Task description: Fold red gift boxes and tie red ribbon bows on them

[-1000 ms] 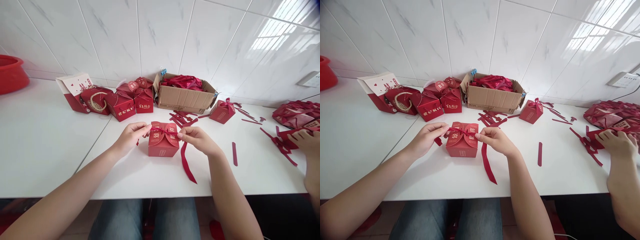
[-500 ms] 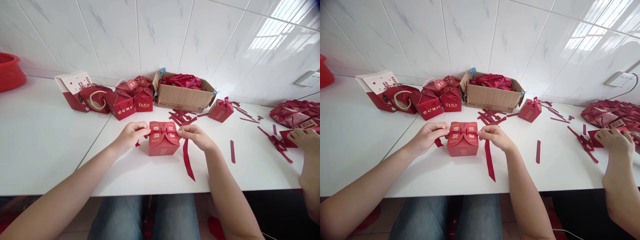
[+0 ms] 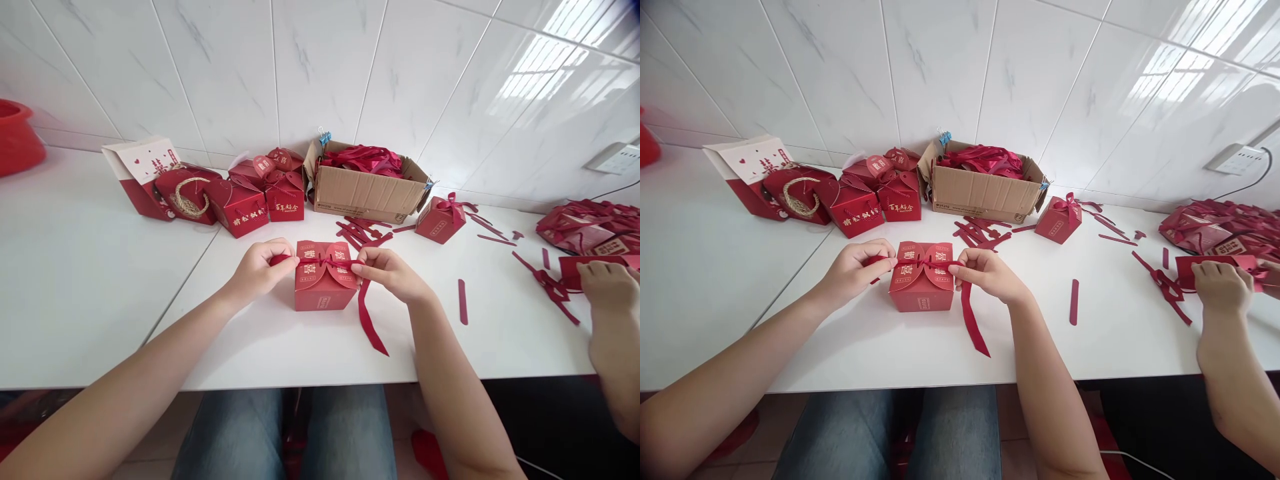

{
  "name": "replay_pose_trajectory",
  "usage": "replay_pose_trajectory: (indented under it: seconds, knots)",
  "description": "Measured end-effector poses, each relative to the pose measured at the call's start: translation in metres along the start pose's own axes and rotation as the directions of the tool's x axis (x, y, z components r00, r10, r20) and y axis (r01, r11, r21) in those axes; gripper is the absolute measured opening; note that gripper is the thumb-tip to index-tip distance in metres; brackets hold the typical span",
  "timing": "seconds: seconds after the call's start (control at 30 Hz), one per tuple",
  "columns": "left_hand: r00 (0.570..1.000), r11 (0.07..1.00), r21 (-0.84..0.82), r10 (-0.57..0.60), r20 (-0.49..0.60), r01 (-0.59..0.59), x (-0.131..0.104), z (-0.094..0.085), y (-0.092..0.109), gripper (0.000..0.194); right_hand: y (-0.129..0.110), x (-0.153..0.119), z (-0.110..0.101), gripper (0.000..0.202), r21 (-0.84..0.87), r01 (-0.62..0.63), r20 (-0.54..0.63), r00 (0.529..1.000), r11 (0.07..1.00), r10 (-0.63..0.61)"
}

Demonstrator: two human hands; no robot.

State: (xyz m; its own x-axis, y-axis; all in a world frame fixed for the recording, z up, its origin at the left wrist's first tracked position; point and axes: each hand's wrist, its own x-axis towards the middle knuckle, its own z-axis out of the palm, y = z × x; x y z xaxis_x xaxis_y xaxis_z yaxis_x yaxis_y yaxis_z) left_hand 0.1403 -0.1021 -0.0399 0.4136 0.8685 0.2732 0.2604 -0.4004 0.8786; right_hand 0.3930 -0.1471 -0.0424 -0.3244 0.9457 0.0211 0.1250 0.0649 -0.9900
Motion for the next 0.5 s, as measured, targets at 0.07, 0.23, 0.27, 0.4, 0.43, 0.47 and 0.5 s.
replay_pose_trajectory:
  seconds: [0.07,0.23,0.27,0.4,0.43,0.47,0.5]
  knots:
    - [1.000,1.000,-0.029,-0.012,-0.017,0.011,0.000,0.000,0.000,0.033,-0.001,-0.001,0.000,0.036,-0.018,-0.011,0.001,1.000,1.000,0.011]
    - [0.999,0.986,-0.166,-0.029,0.015,0.031,0.001,-0.005,-0.002,0.029,0.002,0.001,0.001,0.046,0.028,-0.069,-0.041,0.997,0.997,0.070]
    - [0.999,0.980,-0.194,-0.032,0.026,0.036,0.001,-0.006,-0.003,0.025,0.003,0.002,0.001,0.041,0.081,-0.065,-0.049,0.996,0.995,0.069]
    - [0.999,0.975,-0.220,-0.020,0.030,0.026,0.002,-0.010,-0.007,0.014,0.005,0.004,0.000,0.027,0.267,-0.031,-0.050,0.998,0.963,0.046]
    - [1.000,0.984,-0.180,-0.006,0.005,0.007,0.002,-0.010,-0.007,0.013,0.005,0.003,-0.001,0.026,0.277,-0.032,-0.043,0.998,0.960,0.045]
    - [0.999,0.993,-0.112,0.022,-0.040,-0.027,0.002,-0.011,-0.007,0.013,0.004,0.002,-0.003,0.026,0.278,-0.030,-0.033,0.999,0.960,0.041]
    - [0.992,0.997,-0.019,0.072,-0.099,-0.074,0.003,-0.012,-0.007,0.013,0.003,0.000,-0.006,0.025,0.276,-0.024,-0.023,0.999,0.961,0.032]
